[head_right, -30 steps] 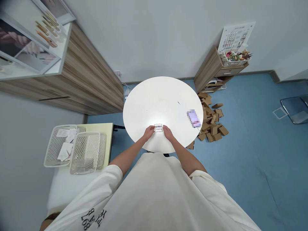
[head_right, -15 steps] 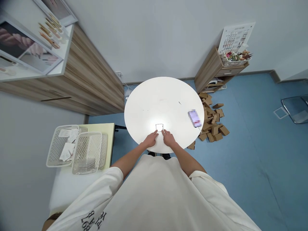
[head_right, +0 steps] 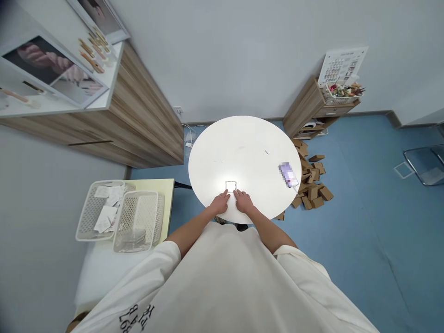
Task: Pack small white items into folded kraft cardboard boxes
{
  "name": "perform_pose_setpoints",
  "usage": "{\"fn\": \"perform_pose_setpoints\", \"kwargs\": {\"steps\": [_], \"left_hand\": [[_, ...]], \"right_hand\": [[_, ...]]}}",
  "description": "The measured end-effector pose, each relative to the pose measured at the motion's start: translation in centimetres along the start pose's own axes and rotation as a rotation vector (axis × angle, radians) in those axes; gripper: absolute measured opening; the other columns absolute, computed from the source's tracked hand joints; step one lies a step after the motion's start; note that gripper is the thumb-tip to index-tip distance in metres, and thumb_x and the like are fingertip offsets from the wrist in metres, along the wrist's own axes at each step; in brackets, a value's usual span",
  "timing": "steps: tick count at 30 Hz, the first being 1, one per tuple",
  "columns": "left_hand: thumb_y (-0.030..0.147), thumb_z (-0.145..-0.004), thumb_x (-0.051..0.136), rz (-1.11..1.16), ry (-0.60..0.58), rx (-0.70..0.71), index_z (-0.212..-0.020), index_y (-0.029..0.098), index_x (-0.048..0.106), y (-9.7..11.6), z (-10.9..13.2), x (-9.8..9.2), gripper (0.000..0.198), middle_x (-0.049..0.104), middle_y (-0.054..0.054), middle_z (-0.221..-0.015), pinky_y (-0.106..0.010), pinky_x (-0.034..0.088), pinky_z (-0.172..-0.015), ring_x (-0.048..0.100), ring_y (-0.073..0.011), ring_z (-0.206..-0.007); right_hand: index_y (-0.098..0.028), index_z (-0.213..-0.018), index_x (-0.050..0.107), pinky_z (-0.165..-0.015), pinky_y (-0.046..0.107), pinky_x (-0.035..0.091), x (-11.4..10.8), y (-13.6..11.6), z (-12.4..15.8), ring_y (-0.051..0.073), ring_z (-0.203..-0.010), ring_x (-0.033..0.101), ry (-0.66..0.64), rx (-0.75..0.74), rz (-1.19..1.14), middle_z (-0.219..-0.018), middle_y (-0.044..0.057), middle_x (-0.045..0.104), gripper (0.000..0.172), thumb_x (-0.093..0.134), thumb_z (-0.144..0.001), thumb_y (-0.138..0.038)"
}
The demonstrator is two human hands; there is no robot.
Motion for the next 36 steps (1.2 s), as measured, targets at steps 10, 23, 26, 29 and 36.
{"fn": "perform_pose_setpoints", "kwargs": {"steps": [10, 23, 26, 29, 36], "left_hand": [[0.02, -0.088, 0.047, 0.077, -0.02, -0.006, -0.156, 0.024, 0.023, -6.3, 4.0, -0.2, 0.072, 0.0, -0.01, -0.169, -0.042, 0.046, -0.103, 0.048, -0.0321, -0.135], [0.024, -0.092, 0.045, 0.202, 0.155, -0.132, -0.155, 0.02, 0.026, -2.7, 8.4, 2.3, 0.067, 0.003, -0.012, -0.169, -0.044, 0.044, -0.104, 0.046, -0.0357, -0.137], [0.024, -0.092, 0.045, 0.24, 0.218, -0.17, -0.154, 0.018, 0.029, -0.9, 10.6, 4.0, 0.064, 0.007, -0.014, -0.168, -0.045, 0.04, -0.109, 0.041, -0.0361, -0.141], [0.024, -0.094, 0.042, 0.283, 0.265, -0.23, -0.155, 0.019, 0.028, 0.3, 13.8, 6.1, 0.063, 0.01, -0.014, -0.168, -0.045, 0.04, -0.109, 0.039, -0.0352, -0.143], [0.024, -0.093, 0.044, 0.352, 0.351, -0.41, -0.154, 0.018, 0.031, -0.7, 23.1, 10.9, 0.063, 0.017, -0.013, -0.167, -0.043, 0.034, -0.116, 0.032, -0.0315, -0.148]], "right_hand": [[-0.024, -0.163, 0.01, -0.111, 0.046, 0.034, 0.8, -6.3, -2.3, 0.032, -0.147, 0.025, 0.002, -0.01, -0.083, -0.166, 0.01, 0.022, 0.077, 0.045, -0.094, -0.024], [-0.016, -0.162, 0.015, -0.108, 0.041, 0.038, 3.2, -3.2, 3.9, 0.032, -0.138, 0.041, 0.014, 0.013, -0.171, -0.16, 0.015, 0.032, 0.074, 0.044, -0.096, -0.029], [-0.014, -0.159, 0.026, -0.11, 0.042, 0.036, 4.0, -3.2, 5.8, 0.033, -0.14, 0.038, 0.107, -0.029, -0.124, -0.16, 0.015, 0.032, 0.066, 0.042, -0.096, -0.028], [-0.015, -0.155, 0.035, -0.11, 0.042, 0.036, 5.2, -4.3, 7.6, 0.032, -0.139, 0.038, 0.167, -0.09, -0.098, -0.159, 0.014, 0.034, 0.059, 0.04, -0.097, -0.026], [-0.018, -0.152, 0.041, -0.109, 0.041, 0.039, 8.3, -11.7, 10.3, 0.03, -0.138, 0.04, 0.102, -0.311, -0.077, -0.155, 0.013, 0.039, 0.056, 0.041, -0.097, -0.027]]}}
Point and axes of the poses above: each hand's wrist, its own z-axis away from the middle knuckle, its own x-axis out of the palm, y = z × x, the point moved 6 cm from there along -z, towards the middle knuckle
